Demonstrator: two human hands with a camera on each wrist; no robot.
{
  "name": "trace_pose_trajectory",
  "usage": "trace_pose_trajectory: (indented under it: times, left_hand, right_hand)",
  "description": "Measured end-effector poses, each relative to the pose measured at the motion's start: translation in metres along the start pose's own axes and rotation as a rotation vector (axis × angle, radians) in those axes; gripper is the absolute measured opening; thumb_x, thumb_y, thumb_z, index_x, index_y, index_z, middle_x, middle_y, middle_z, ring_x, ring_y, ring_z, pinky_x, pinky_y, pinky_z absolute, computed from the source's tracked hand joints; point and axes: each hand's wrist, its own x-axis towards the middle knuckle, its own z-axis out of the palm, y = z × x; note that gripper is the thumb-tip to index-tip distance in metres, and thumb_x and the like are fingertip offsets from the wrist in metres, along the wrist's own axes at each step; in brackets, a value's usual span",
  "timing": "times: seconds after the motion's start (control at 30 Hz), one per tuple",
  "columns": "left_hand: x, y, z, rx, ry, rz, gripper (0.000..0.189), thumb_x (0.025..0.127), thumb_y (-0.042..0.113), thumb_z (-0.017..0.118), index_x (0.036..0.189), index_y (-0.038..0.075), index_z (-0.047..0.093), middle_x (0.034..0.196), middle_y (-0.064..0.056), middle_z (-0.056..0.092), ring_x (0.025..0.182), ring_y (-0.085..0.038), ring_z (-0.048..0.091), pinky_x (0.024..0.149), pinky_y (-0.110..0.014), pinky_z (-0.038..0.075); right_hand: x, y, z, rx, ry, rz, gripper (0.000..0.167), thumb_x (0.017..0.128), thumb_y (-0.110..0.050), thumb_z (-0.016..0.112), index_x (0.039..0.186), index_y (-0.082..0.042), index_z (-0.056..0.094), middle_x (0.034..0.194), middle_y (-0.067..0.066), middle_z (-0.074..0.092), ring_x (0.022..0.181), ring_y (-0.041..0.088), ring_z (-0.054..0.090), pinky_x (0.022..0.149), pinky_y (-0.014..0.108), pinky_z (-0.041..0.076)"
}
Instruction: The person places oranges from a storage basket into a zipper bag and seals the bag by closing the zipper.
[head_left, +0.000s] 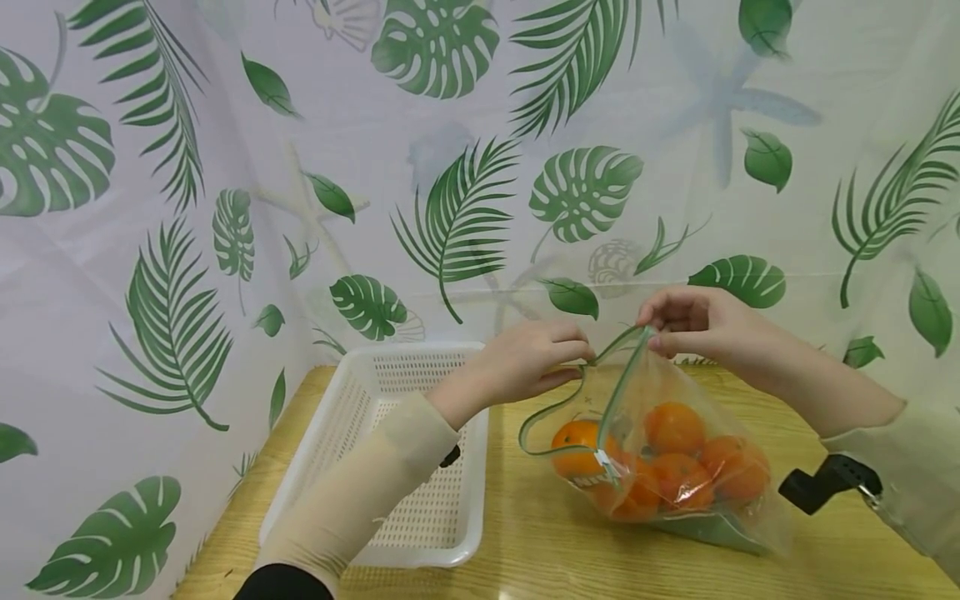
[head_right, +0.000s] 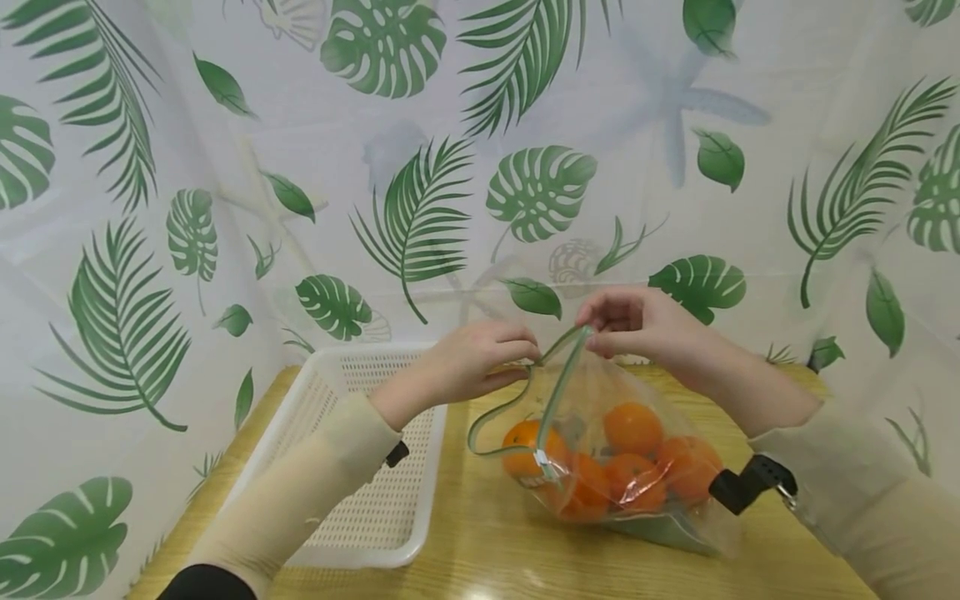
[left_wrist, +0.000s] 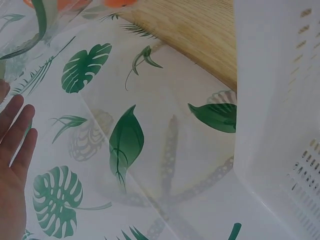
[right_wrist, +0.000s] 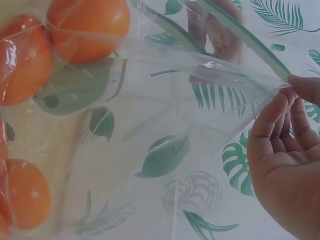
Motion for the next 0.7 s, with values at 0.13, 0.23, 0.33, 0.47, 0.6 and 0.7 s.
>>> trace_pose_trajectory:
  times: [0.13, 0.23, 0.33, 0.47, 0.6, 0.7]
  left_hand:
    - [0.0003, 0.0021, 0.0011, -0.025, -0.002, 0.002, 0.011, 0.101, 0.013, 0.073, 0.112, 0.014, 0.075, 0.113, 0.002, 0.075, 0.105, -0.014, 0.072, 0.098, -0.023, 0.056]
    - [0.0004, 0.0028, 0.0005, -0.06, -0.014, -0.011, 0.01, 0.101, 0.013, 0.073, 0.11, 0.014, 0.075, 0.11, 0.003, 0.076, 0.103, -0.012, 0.072, 0.097, -0.021, 0.055]
    - [0.0003, 0.002, 0.0, -0.094, -0.022, -0.029, 0.01, 0.1, 0.011, 0.073, 0.109, 0.013, 0.076, 0.11, 0.002, 0.076, 0.103, -0.012, 0.072, 0.098, -0.02, 0.055]
    - [-0.0004, 0.0018, 0.0008, -0.184, -0.062, -0.07, 0.012, 0.1, 0.011, 0.072, 0.111, 0.012, 0.076, 0.117, 0.0, 0.078, 0.11, -0.014, 0.073, 0.101, -0.02, 0.054]
    - [-0.0009, 0.0029, 0.0029, -0.391, -0.128, -0.163, 0.019, 0.1, 0.009, 0.071, 0.118, 0.006, 0.074, 0.122, -0.006, 0.078, 0.116, -0.018, 0.073, 0.105, -0.019, 0.053]
    - [-0.0002, 0.0037, 0.0071, -0.619, -0.15, -0.235, 0.025, 0.1, 0.003, 0.07, 0.124, -0.003, 0.068, 0.121, -0.017, 0.076, 0.117, -0.024, 0.073, 0.107, -0.022, 0.054]
  right_hand:
    - [-0.0006, 0.003, 0.0019, 0.031, 0.004, 0.006, 0.019, 0.102, 0.001, 0.064, 0.111, -0.016, 0.068, 0.092, -0.005, 0.067, 0.081, 0.014, 0.063, 0.072, 0.026, 0.057]
    - [0.0004, 0.0046, 0.0031, 0.053, 0.008, 0.007, 0.02, 0.102, 0.0, 0.064, 0.111, -0.017, 0.069, 0.09, -0.006, 0.067, 0.079, 0.013, 0.063, 0.07, 0.027, 0.056]
    - [0.0015, 0.0057, 0.0039, 0.077, 0.005, 0.003, 0.022, 0.102, 0.002, 0.063, 0.111, -0.018, 0.069, 0.089, -0.006, 0.068, 0.079, 0.012, 0.063, 0.07, 0.026, 0.056]
    - [0.0015, 0.0079, 0.005, 0.095, -0.013, -0.011, 0.024, 0.102, 0.003, 0.062, 0.111, -0.019, 0.07, 0.088, -0.006, 0.068, 0.078, 0.012, 0.063, 0.069, 0.027, 0.055]
    - [0.0011, 0.0098, 0.0051, 0.097, -0.012, -0.022, 0.024, 0.102, 0.002, 0.062, 0.112, -0.018, 0.07, 0.088, -0.006, 0.067, 0.078, 0.013, 0.062, 0.068, 0.027, 0.055]
    - [0.0011, 0.0107, 0.0037, 0.112, 0.003, -0.021, 0.024, 0.103, 0.003, 0.061, 0.112, -0.018, 0.07, 0.09, -0.006, 0.067, 0.079, 0.013, 0.062, 0.07, 0.026, 0.055]
